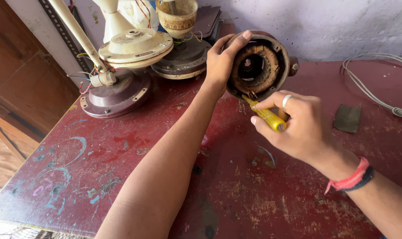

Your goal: The person uses a yellow-handled screwdriver to scrape and clean the interior copper windings of a cylindrical electrical component, then rotates it to scrape the exterior surface. The component is held in the left hand while the right hand manipulates the tool.

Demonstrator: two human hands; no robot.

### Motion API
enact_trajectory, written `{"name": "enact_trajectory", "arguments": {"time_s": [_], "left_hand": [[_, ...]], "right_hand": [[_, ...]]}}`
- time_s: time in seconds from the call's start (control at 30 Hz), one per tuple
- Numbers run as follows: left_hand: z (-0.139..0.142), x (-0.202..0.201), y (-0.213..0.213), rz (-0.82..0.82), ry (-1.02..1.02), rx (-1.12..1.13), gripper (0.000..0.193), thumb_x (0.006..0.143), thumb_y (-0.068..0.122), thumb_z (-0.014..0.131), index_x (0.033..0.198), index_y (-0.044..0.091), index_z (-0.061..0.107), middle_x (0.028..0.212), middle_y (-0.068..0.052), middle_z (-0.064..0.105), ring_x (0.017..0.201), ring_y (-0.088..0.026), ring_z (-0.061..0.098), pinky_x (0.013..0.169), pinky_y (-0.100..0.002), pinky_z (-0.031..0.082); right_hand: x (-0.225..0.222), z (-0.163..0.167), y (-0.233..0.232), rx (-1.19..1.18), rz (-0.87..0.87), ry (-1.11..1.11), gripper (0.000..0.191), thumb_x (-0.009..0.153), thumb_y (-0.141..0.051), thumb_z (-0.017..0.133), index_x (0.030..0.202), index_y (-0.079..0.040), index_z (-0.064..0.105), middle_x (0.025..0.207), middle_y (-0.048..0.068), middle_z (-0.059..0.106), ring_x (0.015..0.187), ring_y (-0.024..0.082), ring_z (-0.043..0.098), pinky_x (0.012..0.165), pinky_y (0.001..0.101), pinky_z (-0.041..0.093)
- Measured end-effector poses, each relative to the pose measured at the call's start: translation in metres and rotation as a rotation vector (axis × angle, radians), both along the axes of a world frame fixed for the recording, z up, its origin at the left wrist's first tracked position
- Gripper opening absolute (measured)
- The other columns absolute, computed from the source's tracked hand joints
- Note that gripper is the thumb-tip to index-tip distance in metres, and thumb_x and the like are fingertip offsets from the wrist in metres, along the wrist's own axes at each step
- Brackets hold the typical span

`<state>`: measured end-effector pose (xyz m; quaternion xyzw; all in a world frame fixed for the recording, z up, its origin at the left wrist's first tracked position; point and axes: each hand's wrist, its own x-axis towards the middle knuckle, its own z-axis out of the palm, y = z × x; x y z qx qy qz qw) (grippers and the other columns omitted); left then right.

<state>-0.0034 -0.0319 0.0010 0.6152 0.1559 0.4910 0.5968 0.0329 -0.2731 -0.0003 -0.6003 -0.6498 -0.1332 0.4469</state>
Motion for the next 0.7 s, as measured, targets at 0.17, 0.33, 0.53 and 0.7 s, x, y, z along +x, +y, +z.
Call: {"name": "enact_trajectory", "arguments": {"time_s": [0.17, 0.33, 0.53, 0.7], "left_hand": [[-0.0003, 0.0007, 0.0011, 0.008, -0.003, 0.020, 0.073, 0.075, 0.048, 0.082, 0.124, -0.005, 0.069, 0.114, -0.020, 0.074, 0.101, -0.024, 0.073, 0.089, -0.034, 0.059], [-0.0005, 0.0013, 0.0010, 0.031, -0.005, 0.014, 0.074, 0.075, 0.047, 0.082, 0.126, -0.005, 0.067, 0.115, -0.019, 0.074, 0.102, -0.023, 0.073, 0.090, -0.033, 0.058], [0.0009, 0.0001, -0.0019, 0.002, -0.003, -0.014, 0.074, 0.075, 0.047, 0.082, 0.126, -0.005, 0.066, 0.114, -0.020, 0.074, 0.101, -0.024, 0.073, 0.089, -0.034, 0.059], [0.0000, -0.0009, -0.0032, -0.009, -0.005, -0.007, 0.073, 0.075, 0.047, 0.082, 0.124, -0.005, 0.069, 0.112, -0.019, 0.074, 0.099, -0.024, 0.072, 0.088, -0.034, 0.059]], "right_hand": [[0.0004, -0.0019, 0.0013, -0.002, 0.121, -0.004, 0.023, 0.077, -0.013, 0.082, 0.096, -0.002, 0.075, 0.087, 0.009, 0.074, 0.063, 0.012, 0.068, 0.054, 0.0268, 0.052], [0.0011, -0.0018, 0.0009, 0.013, 0.025, 0.009, 0.017, 0.078, -0.013, 0.081, 0.091, -0.003, 0.076, 0.080, 0.008, 0.074, 0.056, 0.013, 0.066, 0.052, 0.0282, 0.049], [0.0017, -0.0012, 0.0009, 0.002, 0.036, -0.005, 0.018, 0.079, -0.011, 0.080, 0.093, -0.001, 0.075, 0.083, 0.009, 0.074, 0.059, 0.013, 0.067, 0.054, 0.0276, 0.050], [0.0040, -0.0033, -0.0001, 0.043, 0.036, -0.027, 0.014, 0.074, -0.010, 0.079, 0.084, -0.001, 0.075, 0.071, 0.008, 0.072, 0.050, 0.013, 0.063, 0.047, 0.0294, 0.046]]}}
